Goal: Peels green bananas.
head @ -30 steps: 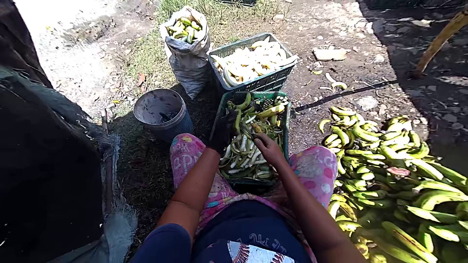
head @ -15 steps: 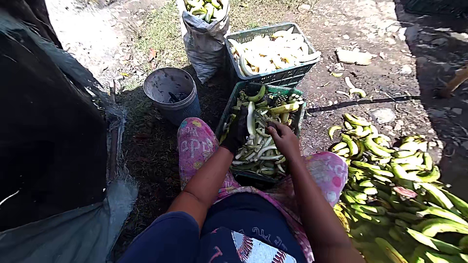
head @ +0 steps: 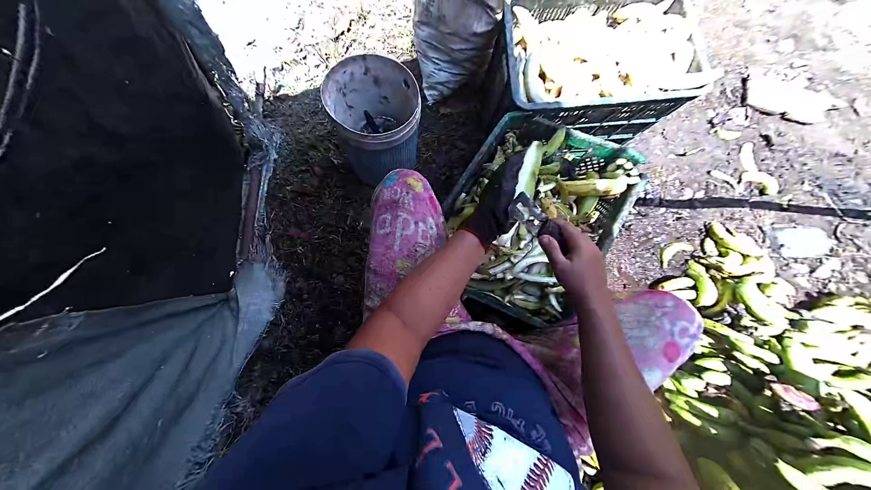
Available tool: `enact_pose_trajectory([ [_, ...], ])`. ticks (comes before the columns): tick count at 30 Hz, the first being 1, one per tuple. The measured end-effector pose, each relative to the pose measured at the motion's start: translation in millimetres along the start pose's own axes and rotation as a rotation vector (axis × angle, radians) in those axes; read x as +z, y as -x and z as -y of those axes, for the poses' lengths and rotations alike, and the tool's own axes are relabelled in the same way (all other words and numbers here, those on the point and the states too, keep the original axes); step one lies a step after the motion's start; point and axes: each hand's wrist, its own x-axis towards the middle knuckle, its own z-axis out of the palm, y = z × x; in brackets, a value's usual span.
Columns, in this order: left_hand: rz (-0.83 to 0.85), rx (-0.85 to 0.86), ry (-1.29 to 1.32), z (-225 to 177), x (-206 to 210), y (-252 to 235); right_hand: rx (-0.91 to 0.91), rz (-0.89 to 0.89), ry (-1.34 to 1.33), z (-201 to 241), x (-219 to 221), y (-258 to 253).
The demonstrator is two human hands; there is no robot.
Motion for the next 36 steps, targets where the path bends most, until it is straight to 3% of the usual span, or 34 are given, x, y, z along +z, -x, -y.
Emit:
enact_pose_trajectory([
  [2,0.012,-0.012,-0.123,-6.1,-7.4,7.7,0.038,-0.005,-0.012,4.1,7.4,-2.2],
  [4,0.015,-0.149,0.028,-12.4,-4.3,13.8,0.085,-0.045,0.004,-1.4,9.8,-13.0],
  [7,0.268,-0.264,0.137,-16.5,-8.8,31.4,0.216,-0.158,-0.006,-21.2,2.5,-40.5],
  [9,0.312,-0.335,0.153,-7.0,-11.3,34.7,0.293,-0.195,-0.047,-27.0,-3.9,-49.9],
  [11,0.209,-0.39,0.217,3.8,-12.1,26.8,0.277,-0.214,-0.053,-25.5,3.0,-42.1],
  [13,0.042,-0.3,0.144,8.9,-11.7,16.3,0.21,-0.192,-0.041,-13.4,16.1,-22.2],
  [17,-0.22,-0.06,-0.343,10.8,-5.7,-9.7,0.087,-0.21,0.043,0.7,47.6,6.8],
  [19,-0.141,-0.051,-0.428,4.1,-2.3,-7.0,0.063,-0.26,0.064,-1.4,42.7,0.6],
  [22,0.139,-0.181,0.013,-12.0,1.4,15.6,0.115,-0.258,0.113,-18.3,10.7,-29.2],
  [24,0.29,-0.223,-0.026,-16.6,-10.7,40.8,0.189,-0.262,0.142,-27.1,-1.2,-44.9],
  [30,0.14,-0.139,-0.049,7.1,-18.3,47.0,0.174,-0.316,-0.008,-3.3,28.8,-25.4],
  [33,0.302,-0.067,-0.131,-6.7,-19.4,45.6,0.151,-0.356,-0.018,-7.3,24.7,-22.3],
  [36,0.398,-0.185,-0.029,11.4,-20.3,46.6,0.151,-0.269,0.059,-15.2,6.2,-22.1],
])
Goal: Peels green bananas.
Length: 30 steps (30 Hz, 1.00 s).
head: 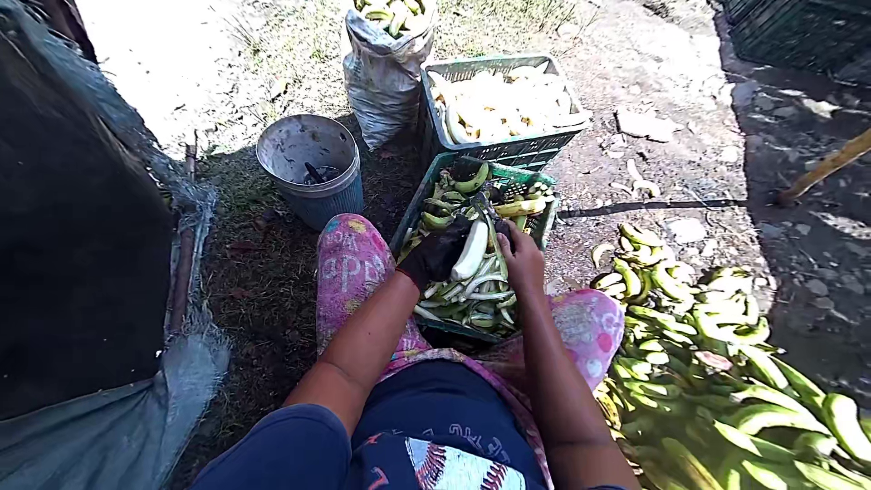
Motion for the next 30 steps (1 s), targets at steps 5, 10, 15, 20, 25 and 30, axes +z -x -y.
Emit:
enact_pose_trajectory([
  [5,0.097,-0.082,0.166,26.8,1.6,-2.4,0.153,0.128,0.117,-16.0,-2.6,-8.7],
  [10,-0.244,-0.157,0.05,39.4,-2.2,-10.0,0.32,0.126,0.005,-36.2,0.3,-2.5],
  [15,-0.683,-0.139,0.455,19.4,17.4,-58.3,0.0,0.06,-0.005,-1.0,42.5,47.1],
  [20,-0.577,-0.031,0.186,28.2,6.7,-50.9,-0.018,0.038,0.068,4.3,35.8,36.4],
  [25,-0.37,-0.018,0.021,-12.3,3.7,-12.7,-0.02,0.046,0.082,3.9,24.5,19.5],
  [30,-0.108,0.097,-0.357,8.7,-10.2,12.0,0.239,0.144,-0.032,-2.2,2.4,-30.0],
])
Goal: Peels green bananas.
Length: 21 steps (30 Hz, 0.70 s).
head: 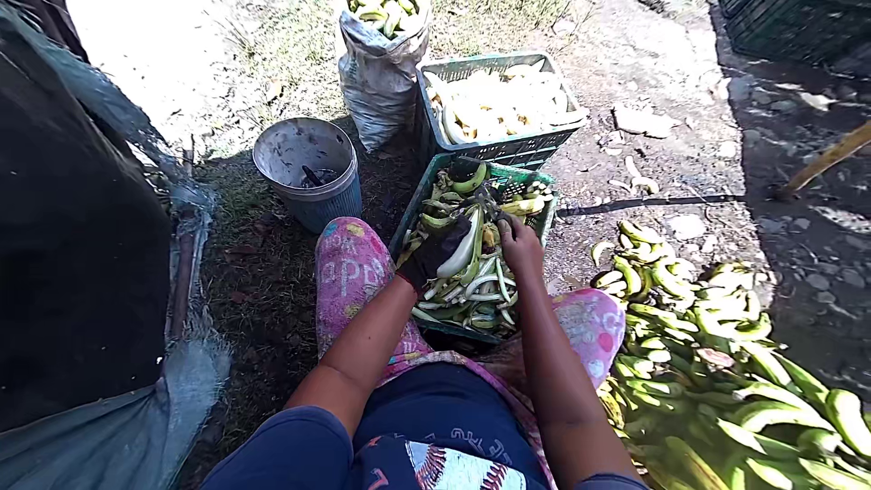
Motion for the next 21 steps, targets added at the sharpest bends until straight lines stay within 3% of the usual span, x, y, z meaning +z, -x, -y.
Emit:
enact_pose_trajectory([
  [2,0.016,0.046,-0.029,3.1,1.5,-7.1,0.0,0.008,-0.036,-0.1,-4.9,-5.5],
  [3,-0.022,-0.009,0.044,2.1,3.7,-10.9,-0.041,0.013,-0.039,3.3,-3.6,1.0],
  [5,-0.166,-0.163,0.384,-0.1,10.5,-26.9,-0.149,0.001,-0.029,7.0,10.3,25.1],
  [7,-0.28,-0.274,0.869,-11.5,13.9,-54.3,-0.283,-0.132,0.022,1.2,36.0,52.0],
  [10,-0.314,-0.319,1.13,-11.3,12.9,-65.2,-0.363,-0.305,0.059,-3.6,55.2,73.0],
  [13,-0.223,-0.255,0.947,-13.7,15.4,-64.4,-0.216,-0.165,0.017,3.4,32.2,58.4],
  [17,-0.032,0.186,0.208,-2.8,5.0,-34.9,0.006,0.006,-0.104,-2.5,4.8,14.3],
  [19,-0.005,0.14,0.039,-21.8,3.4,-15.7,0.083,0.015,-0.14,-8.3,-1.0,1.5],
  [21,-0.068,0.009,0.097,-13.3,4.0,-16.8,0.032,0.022,-0.156,-7.0,-3.9,3.7],
])
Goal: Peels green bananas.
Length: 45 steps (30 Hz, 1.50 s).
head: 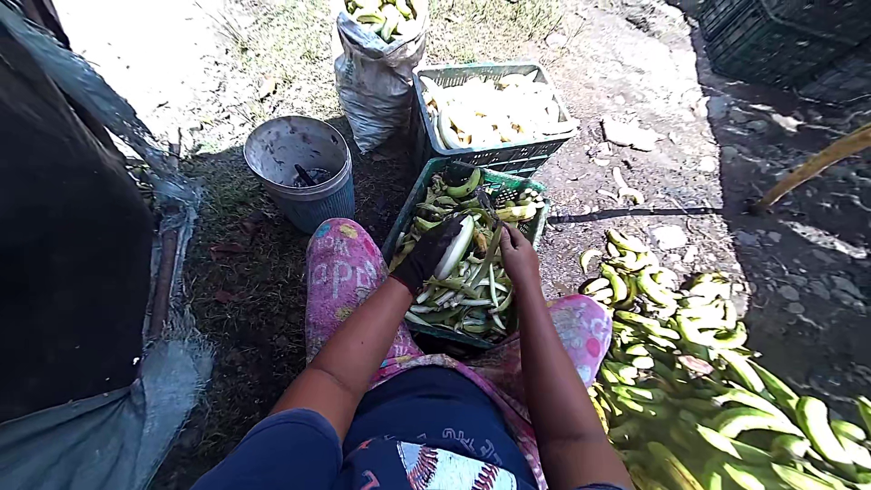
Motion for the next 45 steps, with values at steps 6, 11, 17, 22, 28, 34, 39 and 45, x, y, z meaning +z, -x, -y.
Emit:
enact_pose_trajectory([
  [6,-0.091,-0.48,0.96,-5.9,1.1,-43.8,-0.568,-0.243,0.208,-18.1,41.7,55.0],
  [11,-0.079,-0.166,0.64,-5.8,9.3,-34.1,-0.369,-0.159,0.174,-4.2,23.3,37.6],
  [17,0.044,0.118,0.268,31.4,3.6,-13.6,-0.041,-0.046,-0.068,-2.1,2.4,2.7],
  [22,0.028,-0.333,0.905,9.7,-6.3,-44.9,-0.506,0.048,0.081,-19.5,22.1,38.1],
  [28,-0.059,-0.064,0.443,-6.6,16.3,-22.8,-0.374,-0.154,0.144,-11.3,20.2,24.7],
  [34,0.023,0.007,0.166,55.2,-5.3,-8.0,-0.002,0.114,-0.337,-18.6,-14.3,-21.2],
  [39,0.154,-0.04,-0.41,44.2,-23.3,-29.4,0.095,0.091,-0.33,-60.4,-39.9,-15.5],
  [45,0.729,-0.104,-1.034,22.9,-39.6,-90.7,0.357,-0.144,-0.649,-101.2,-35.4,-1.5],
])
